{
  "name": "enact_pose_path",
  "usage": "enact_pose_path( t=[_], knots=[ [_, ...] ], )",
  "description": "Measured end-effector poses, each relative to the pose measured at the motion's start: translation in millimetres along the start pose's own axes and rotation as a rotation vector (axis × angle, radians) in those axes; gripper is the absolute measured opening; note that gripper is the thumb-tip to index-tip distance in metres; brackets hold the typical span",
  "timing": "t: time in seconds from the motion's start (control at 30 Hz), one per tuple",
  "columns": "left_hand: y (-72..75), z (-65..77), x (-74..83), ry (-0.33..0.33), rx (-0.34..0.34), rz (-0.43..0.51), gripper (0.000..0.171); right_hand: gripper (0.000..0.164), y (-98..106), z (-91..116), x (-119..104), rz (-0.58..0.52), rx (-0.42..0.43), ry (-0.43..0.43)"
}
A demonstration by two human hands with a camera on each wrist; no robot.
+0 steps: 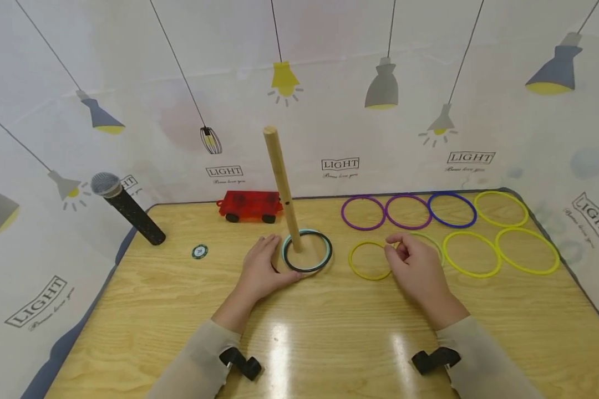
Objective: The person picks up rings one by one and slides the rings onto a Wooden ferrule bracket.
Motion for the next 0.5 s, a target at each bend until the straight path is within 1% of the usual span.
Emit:
enact_pose_path(
  t=[0.13, 0.23, 0.3, 0.37, 0.5],
  knots=[
    [-0.3, 0.0, 0.5, -0.01, 0.015, 0.0, 0.114, 0.011, 16, 7, 14, 0.083, 0.038, 0.042],
    [-2.5, 0.0, -0.1, -0.007, 0.005, -0.011, 0.115, 0.012, 32, 15, 28, 0.129, 0.061, 0.035],
    [-3.6, 0.1, -0.3, -0.008, 0.001, -0.01, 0.115, 0.012, 43, 20, 42, 0.159, 0.087, 0.009],
    [-3.6, -0.1, -0.2, -0.008, 0.002, -0.005, 0.114, 0.014, 56, 24, 56, 0.196, 0.112, -0.033],
    [-2.1, -0.2, 0.4, 0.0, 0.003, 0.006, 0.114, 0.024, 84, 34, 87, 0.269, 0.149, -0.161]
  ],
)
Point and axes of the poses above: each hand's wrist, its own z-axis away from the middle knuckle, its own y-axis out of the back of the hand, x = y × z, the point moved 4 cm from there along -z, towards the middle knuckle, and after that the axes turned 10 degrees about y, right-handed, at the moved point
